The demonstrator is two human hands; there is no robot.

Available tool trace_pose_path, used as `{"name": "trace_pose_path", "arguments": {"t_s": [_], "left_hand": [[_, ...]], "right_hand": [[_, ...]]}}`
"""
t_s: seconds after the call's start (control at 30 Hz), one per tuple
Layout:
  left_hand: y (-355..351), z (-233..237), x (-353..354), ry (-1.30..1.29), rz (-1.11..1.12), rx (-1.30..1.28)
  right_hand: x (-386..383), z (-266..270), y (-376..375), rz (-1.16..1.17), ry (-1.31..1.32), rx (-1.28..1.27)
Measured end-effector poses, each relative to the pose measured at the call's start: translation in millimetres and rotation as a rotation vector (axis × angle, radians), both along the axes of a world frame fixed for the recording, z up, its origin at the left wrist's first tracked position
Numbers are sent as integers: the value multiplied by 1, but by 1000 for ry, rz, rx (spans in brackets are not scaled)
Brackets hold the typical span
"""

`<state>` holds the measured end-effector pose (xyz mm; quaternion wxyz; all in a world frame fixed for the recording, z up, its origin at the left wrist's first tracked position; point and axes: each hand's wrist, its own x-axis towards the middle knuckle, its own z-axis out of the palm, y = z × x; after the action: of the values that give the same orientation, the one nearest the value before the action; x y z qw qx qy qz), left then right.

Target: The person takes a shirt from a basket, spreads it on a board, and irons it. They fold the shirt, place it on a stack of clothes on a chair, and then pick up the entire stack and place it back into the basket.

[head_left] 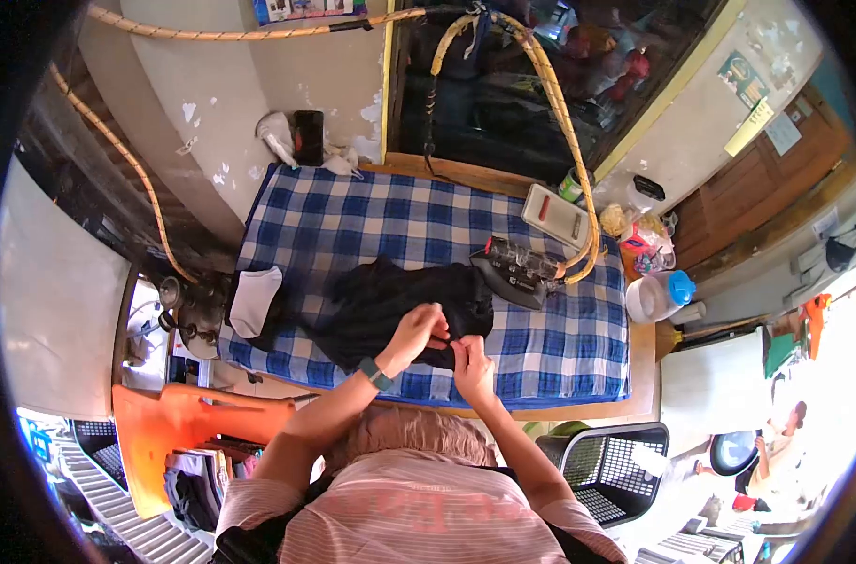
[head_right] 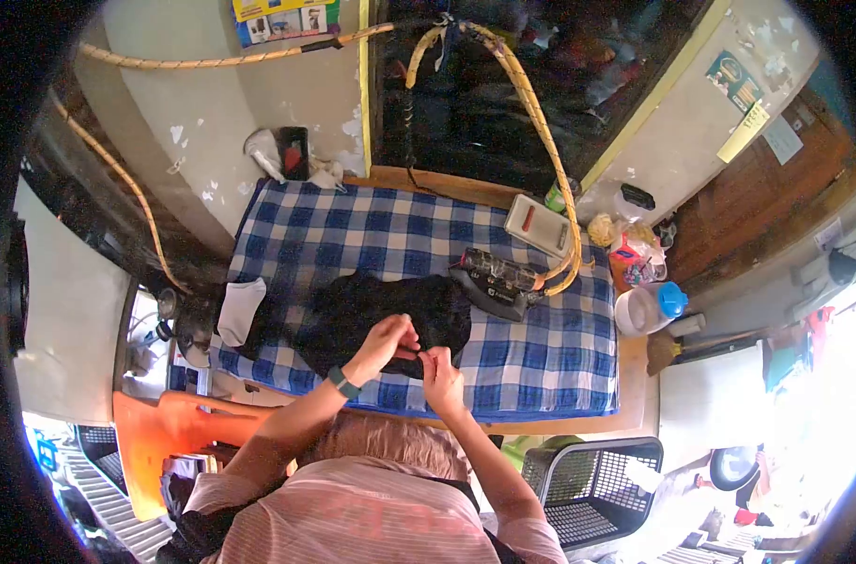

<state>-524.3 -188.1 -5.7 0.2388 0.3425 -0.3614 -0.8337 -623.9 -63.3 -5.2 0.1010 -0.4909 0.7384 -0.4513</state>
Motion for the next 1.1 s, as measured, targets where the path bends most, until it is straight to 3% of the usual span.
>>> {"name": "trace_pose_path", "arguments": {"t_s": [0.07, 0.1, 0.13, 0.2, 0.23, 0.27, 0.33, 0.37, 0.4, 0.47, 0.53, 0.57, 0.6, 0.67, 0.73, 0.77, 0.8, 0.9, 0.97, 1.0, 1.07, 1.1], "left_hand": [[-2, 1, 7, -276, -450, -294], [2, 12, 14, -166, -565, -124], [11, 24, 19, 35, -544, -132], [19, 22, 26, 45, -436, -443], [26, 20, 28, 111, -288, -371], [29, 12, 29, 107, -272, -371], [36, -11, 31, -224, 67, -666], [39, -10, 32, -141, 147, -680], [38, -9, 34, -143, 159, -678], [36, -4, 44, 148, 51, -548], [38, 5, 50, 14, 113, -637], [38, 8, 47, 23, 271, -734], [36, 18, 44, 34, 432, -830], [34, 40, 50, 2, 484, -837], [26, 56, 60, -222, 434, -1249], [25, 61, 63, -265, 436, -1288], [27, 67, 65, -275, 448, -1287], [35, 89, 70, -325, 503, -1187], [42, 104, 76, -353, 386, -687], [43, 102, 78, -361, 403, -687], [43, 104, 82, 47, 452, -539], [49, 118, 82, 124, 479, -354]], "right_hand": [[4, 8, -4, 11, 67, -90], [4, 11, -5, 48, 21, -3], [6, 14, -10, 63, 21, -3], [10, 23, -24, 93, -39, -157], [10, 30, -27, 97, -103, -72], [9, 30, -31, 150, -157, -82], [13, 39, -34, 235, -218, -72], [15, 39, -36, 245, -218, -68], [18, 39, -38, 317, -260, -123], [19, 45, -44, 402, -307, -174], [16, 62, -50, 523, -587, -184], [14, 65, -51, 587, -833, -203], [15, 85, -49, 568, -902, -169], [10, 99, -49, 616, -796, -141], [12, 115, -50, 644, -755, -163], [13, 122, -52, 665, -711, -194], [10, 129, -53, 657, -597, -200], [12, 146, -61, 528, -664, -237], [6, 139, -68, 524, -577, -233], [5, 134, -71, 506, -487, -229], [14, 124, -72, 494, -575, -176], [22, 122, -76, 571, -514, -246]]}}
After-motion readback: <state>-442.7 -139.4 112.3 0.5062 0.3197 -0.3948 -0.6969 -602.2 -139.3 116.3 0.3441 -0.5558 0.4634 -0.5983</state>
